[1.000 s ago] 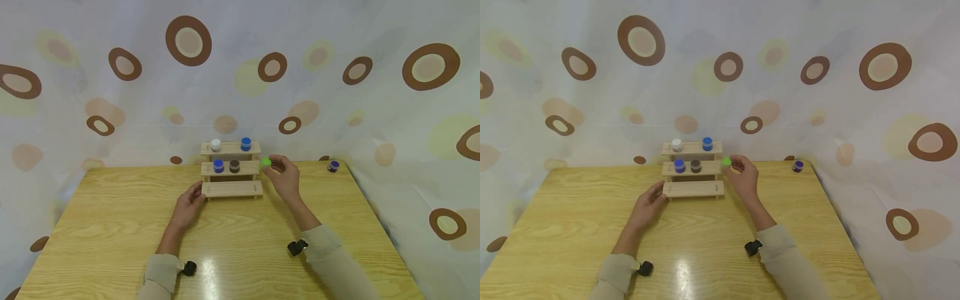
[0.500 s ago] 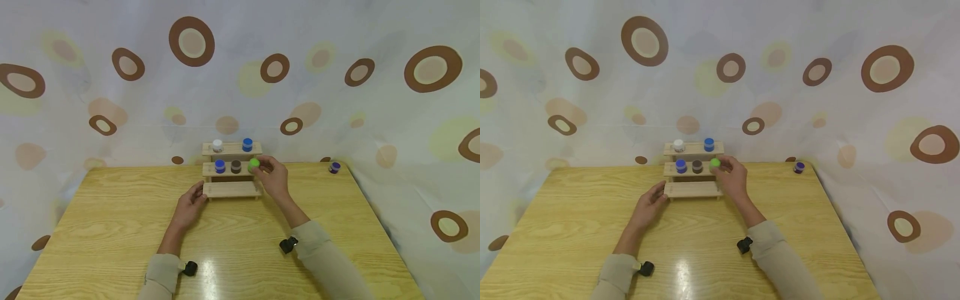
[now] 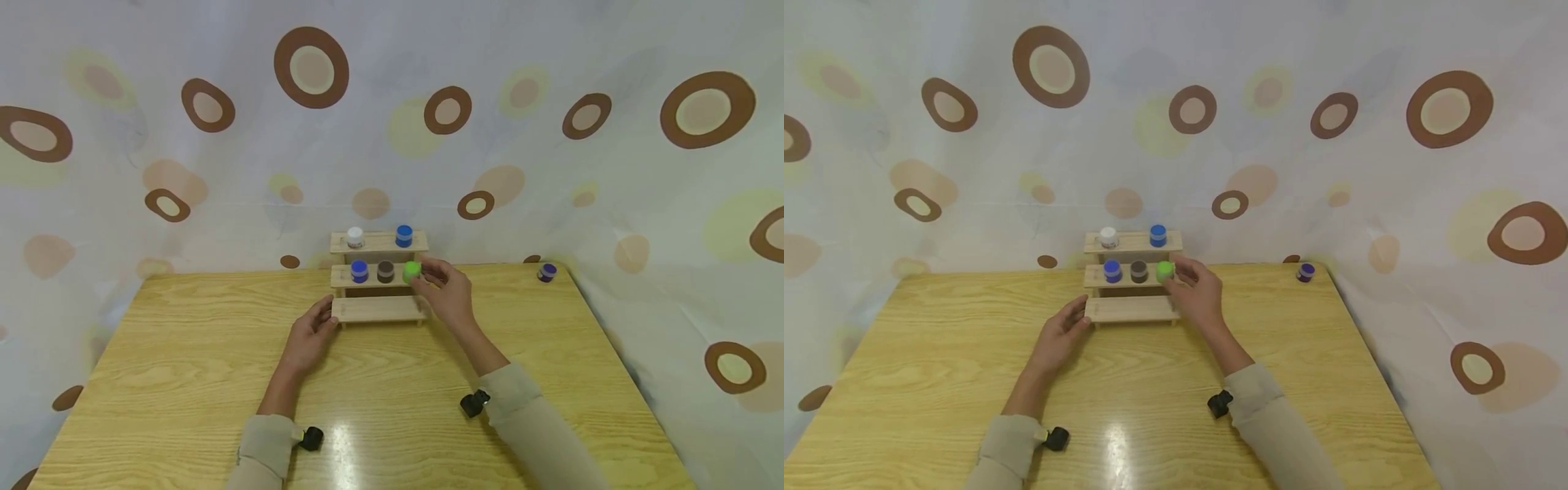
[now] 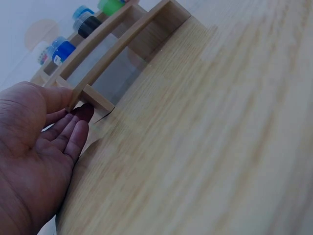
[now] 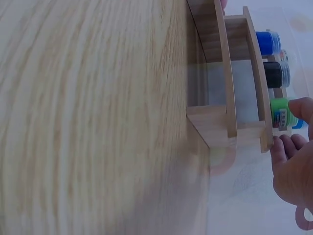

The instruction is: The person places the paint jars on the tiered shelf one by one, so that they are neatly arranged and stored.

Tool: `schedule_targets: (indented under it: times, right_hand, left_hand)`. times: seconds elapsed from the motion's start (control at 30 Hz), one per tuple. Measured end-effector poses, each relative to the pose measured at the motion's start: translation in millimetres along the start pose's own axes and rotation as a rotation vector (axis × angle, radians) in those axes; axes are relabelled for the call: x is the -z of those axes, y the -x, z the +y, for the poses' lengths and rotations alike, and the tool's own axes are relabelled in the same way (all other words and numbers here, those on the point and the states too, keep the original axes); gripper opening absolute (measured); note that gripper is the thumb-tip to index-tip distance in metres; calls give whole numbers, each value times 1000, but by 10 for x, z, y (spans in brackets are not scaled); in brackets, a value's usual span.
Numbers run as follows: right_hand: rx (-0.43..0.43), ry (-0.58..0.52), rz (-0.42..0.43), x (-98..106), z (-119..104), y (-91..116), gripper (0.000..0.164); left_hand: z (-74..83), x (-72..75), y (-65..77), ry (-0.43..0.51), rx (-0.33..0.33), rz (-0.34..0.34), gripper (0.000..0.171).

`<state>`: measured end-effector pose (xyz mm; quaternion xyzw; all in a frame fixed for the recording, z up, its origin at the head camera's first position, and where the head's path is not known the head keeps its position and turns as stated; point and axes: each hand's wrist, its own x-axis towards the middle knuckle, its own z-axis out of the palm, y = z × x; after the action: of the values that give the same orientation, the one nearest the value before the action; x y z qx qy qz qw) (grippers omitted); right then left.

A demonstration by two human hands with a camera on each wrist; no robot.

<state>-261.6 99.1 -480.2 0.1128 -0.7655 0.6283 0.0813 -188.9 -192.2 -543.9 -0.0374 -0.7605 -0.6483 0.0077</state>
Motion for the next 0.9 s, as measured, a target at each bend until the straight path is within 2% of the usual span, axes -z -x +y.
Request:
schedule_targets:
  times: [0.2,0.5,0.77,0.9]
  right_hand:
    - [-14,-2,26,156,94,10,43]
    - [-138,-68,134,517,276,79,43]
    - [-218,-23,249,877,400,134,43]
    - [-253,21,332,1048,484,158,46]
  left_hand:
    - [4,0,0,-15,-2,20,54]
    - [-3,2,-13,-4,0,-3,55]
    - [-2,-10,-7,-22,17,-4,55]
    - [6,-14,3,-18,15,0,55]
